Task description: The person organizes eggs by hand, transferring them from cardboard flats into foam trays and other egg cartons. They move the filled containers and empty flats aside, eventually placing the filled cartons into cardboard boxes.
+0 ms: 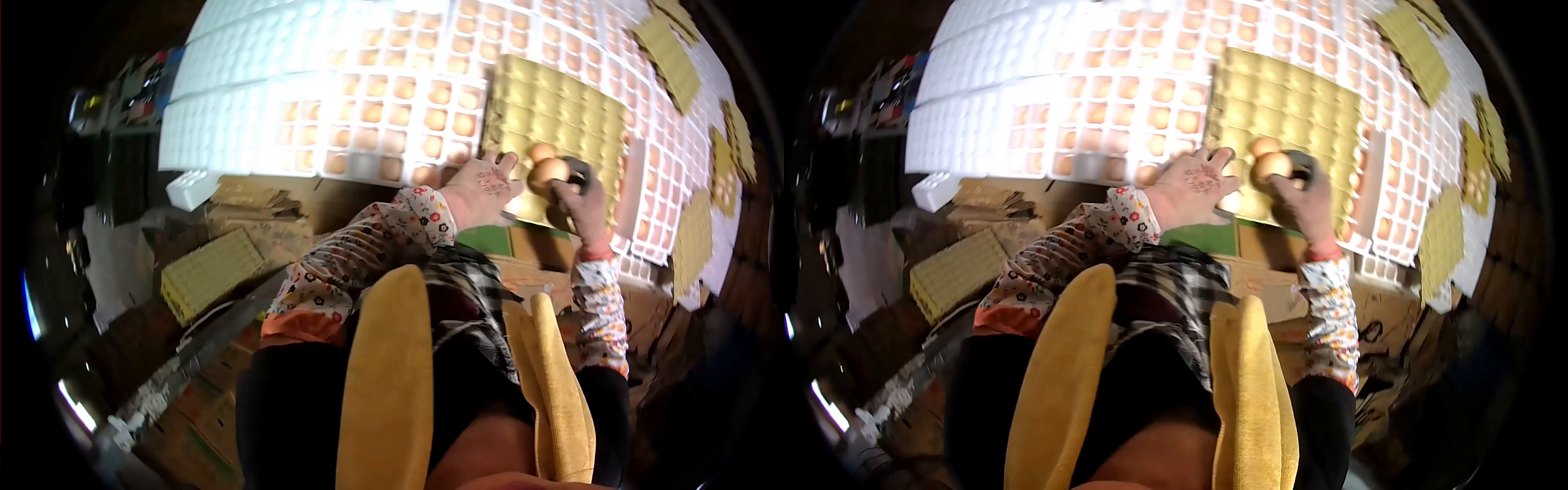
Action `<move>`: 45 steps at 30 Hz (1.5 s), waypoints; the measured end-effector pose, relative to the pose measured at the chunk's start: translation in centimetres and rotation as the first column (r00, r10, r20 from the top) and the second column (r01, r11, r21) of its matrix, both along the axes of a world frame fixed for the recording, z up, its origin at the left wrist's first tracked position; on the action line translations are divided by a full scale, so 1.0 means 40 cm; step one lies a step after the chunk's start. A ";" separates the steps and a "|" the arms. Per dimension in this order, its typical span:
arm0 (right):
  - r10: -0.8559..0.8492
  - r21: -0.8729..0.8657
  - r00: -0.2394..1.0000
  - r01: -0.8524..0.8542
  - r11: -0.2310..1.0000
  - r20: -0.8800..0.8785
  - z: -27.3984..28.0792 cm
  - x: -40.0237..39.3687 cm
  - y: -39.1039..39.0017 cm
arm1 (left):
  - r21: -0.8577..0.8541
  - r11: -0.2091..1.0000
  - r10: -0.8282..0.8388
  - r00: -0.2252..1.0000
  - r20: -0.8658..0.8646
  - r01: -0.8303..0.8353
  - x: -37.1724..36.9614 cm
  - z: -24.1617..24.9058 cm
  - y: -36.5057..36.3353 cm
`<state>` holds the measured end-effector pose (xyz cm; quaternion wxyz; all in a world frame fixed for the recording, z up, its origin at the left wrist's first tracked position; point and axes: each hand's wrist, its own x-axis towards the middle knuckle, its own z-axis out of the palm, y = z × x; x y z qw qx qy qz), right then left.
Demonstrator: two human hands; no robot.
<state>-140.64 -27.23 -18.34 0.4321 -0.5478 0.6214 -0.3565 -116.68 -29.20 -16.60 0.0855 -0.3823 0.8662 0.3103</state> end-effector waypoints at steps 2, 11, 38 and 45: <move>-0.154 -0.013 0.988 0.154 0.988 -0.004 -0.028 -0.039 -0.026 | -0.008 0.983 0.182 0.977 -0.113 -0.184 0.106 0.057 0.018; 0.310 0.269 0.369 -0.158 0.950 -0.876 0.046 0.113 -0.076 | -0.329 0.930 0.280 0.895 0.348 -0.163 0.556 -0.139 -0.022; 0.425 0.151 0.901 -0.409 0.900 -0.091 -0.141 0.958 -0.977 | -0.389 0.646 0.525 0.752 -0.398 -0.657 0.811 -0.363 -0.554; -0.501 -0.705 0.753 0.070 0.706 -0.427 -0.137 0.698 -1.102 | -0.404 0.685 0.541 0.795 -0.275 -0.606 0.794 -0.373 -0.549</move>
